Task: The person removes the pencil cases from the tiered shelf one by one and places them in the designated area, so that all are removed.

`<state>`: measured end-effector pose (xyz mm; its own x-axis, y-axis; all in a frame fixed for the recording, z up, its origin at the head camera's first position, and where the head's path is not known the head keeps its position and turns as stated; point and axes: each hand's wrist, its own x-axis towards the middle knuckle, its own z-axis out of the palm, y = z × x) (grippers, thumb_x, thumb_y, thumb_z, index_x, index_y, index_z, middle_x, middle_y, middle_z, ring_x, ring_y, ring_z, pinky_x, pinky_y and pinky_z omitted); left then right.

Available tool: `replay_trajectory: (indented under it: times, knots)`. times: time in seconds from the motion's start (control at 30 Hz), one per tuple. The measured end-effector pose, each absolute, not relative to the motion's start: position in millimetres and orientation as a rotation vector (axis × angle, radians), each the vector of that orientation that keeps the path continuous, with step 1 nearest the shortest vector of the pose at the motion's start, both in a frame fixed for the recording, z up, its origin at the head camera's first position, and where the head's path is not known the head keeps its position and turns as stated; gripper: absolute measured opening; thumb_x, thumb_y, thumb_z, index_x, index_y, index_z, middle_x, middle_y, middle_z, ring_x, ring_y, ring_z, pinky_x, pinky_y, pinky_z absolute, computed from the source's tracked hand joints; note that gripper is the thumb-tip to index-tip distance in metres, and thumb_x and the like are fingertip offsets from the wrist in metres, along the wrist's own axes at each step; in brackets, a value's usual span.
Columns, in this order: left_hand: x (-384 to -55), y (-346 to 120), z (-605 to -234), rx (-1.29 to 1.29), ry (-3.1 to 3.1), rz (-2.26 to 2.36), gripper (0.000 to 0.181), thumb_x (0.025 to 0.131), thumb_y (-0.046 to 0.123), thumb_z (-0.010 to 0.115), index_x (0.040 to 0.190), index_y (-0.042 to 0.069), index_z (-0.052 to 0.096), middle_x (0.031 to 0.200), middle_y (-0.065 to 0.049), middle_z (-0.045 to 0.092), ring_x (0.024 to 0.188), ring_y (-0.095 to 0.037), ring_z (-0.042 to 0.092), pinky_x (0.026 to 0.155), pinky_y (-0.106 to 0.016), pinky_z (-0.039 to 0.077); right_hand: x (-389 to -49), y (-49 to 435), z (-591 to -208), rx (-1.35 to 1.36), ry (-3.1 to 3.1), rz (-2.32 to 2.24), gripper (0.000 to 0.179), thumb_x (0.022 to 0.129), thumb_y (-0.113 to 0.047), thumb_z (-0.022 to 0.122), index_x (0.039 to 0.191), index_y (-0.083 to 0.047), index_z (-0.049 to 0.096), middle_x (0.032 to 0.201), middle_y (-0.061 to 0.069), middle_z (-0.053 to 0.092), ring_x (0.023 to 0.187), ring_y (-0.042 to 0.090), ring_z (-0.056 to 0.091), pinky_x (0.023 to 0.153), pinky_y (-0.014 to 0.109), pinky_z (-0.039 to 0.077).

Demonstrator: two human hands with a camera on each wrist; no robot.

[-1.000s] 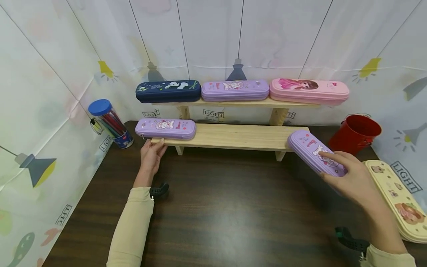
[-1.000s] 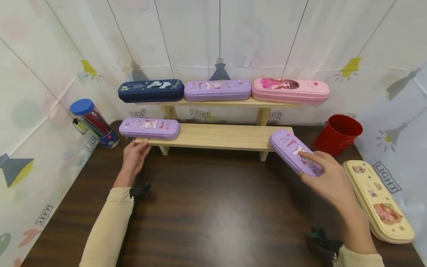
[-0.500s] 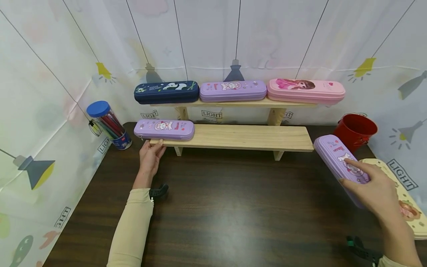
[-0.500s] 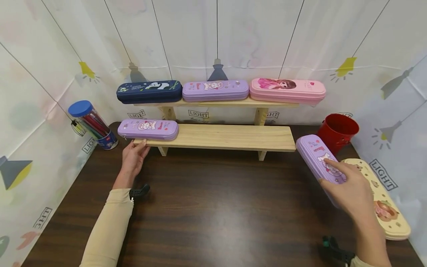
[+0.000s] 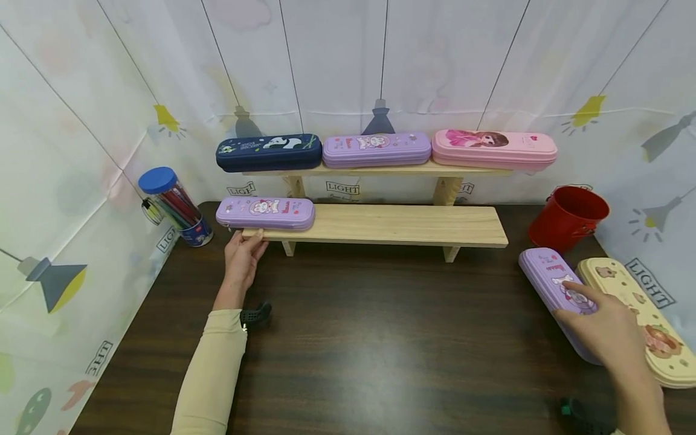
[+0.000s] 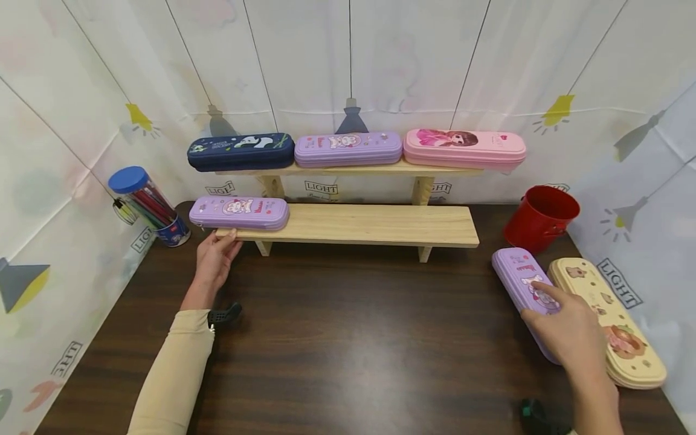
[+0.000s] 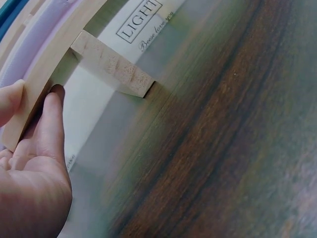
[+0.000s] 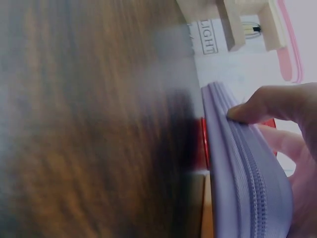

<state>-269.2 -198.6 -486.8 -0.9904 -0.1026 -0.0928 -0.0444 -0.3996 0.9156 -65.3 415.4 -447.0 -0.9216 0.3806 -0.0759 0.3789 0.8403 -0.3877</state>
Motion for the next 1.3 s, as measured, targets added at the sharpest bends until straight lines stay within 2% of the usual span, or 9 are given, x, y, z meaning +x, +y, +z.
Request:
replay_trajectory:
  times: [0.2,0.3,0.43,0.7,0.97,1.1,1.3]
  knots:
    - [-268.6,-199.8,-487.1,0.201,-1.704,-2.580,0.047,0.100,0.009,0.059,0.143,0.003,0.042,0.121,-0.003,0.062,0.106,-0.007,0.069,0.098,-0.024,0.054,-60.2,413.8,-449.6,-0.723,-3.019,0.612,0.074,0.089,-0.050,0.066,0.145,-0.006,0.047,0.134,0.046,0.042,0.109,0.058,0.047,0.071,0.064,0.046]
    - [-269.1,-199.9,-487.2,0.199,-1.699,-2.592,0.047,0.100,0.008,0.059,0.143,0.003,0.042,0.121,-0.004,0.061,0.105,-0.007,0.069,0.097,-0.023,0.055,-59.6,412.7,-446.2,-0.820,-3.056,0.590,0.080,0.089,-0.054,0.064,0.147,-0.004,0.043,0.138,0.046,0.038,0.112,0.061,0.044,0.076,0.068,0.045]
    - [-269.3,-199.7,-487.5,0.201,-1.688,-2.592,0.046,0.099,0.007,0.059,0.142,0.003,0.042,0.121,-0.004,0.061,0.105,-0.007,0.069,0.096,-0.023,0.055,-59.4,411.4,-442.8,-0.817,-3.082,0.559,0.080,0.089,-0.053,0.065,0.146,-0.001,0.043,0.137,0.046,0.037,0.117,0.063,0.038,0.085,0.075,0.041]
    - [-269.2,-198.9,-487.8,0.182,-1.715,-2.565,0.040,0.100,0.009,0.058,0.137,0.003,0.044,0.119,-0.004,0.061,0.104,-0.007,0.069,0.096,-0.023,0.055,-59.1,409.7,-444.2,-0.794,-3.059,0.561,0.078,0.089,-0.053,0.064,0.145,-0.002,0.044,0.138,0.045,0.034,0.122,0.062,0.031,0.091,0.079,0.037]
    - [-269.4,-197.4,-485.6,0.194,-1.689,-2.592,0.039,0.100,0.007,0.058,0.136,0.005,0.044,0.119,-0.004,0.062,0.103,-0.006,0.070,0.096,-0.023,0.055,-65.8,401.2,-443.1,-0.585,-2.932,0.628,0.069,0.092,-0.044,0.064,0.145,-0.004,0.047,0.142,0.039,0.039,0.127,0.058,0.035,0.094,0.077,0.034]
    - [-269.4,-197.1,-485.0,0.199,-1.674,-2.597,0.037,0.100,0.006,0.058,0.135,0.006,0.045,0.117,-0.004,0.063,0.101,-0.006,0.070,0.095,-0.023,0.055,-74.8,391.2,-438.0,-0.501,-2.915,0.657,0.068,0.094,-0.045,0.063,0.147,-0.005,0.046,0.147,0.039,0.034,0.134,0.059,0.029,0.099,0.080,0.029]
    - [-269.0,-198.0,-485.8,0.197,-1.665,-2.598,0.039,0.099,0.006,0.058,0.136,0.006,0.044,0.117,-0.004,0.062,0.101,-0.006,0.070,0.094,-0.022,0.056,-95.0,369.5,-428.3,-0.348,-2.901,0.615,0.063,0.092,-0.040,0.067,0.141,-0.005,0.052,0.144,0.035,0.041,0.129,0.056,0.035,0.097,0.079,0.032]
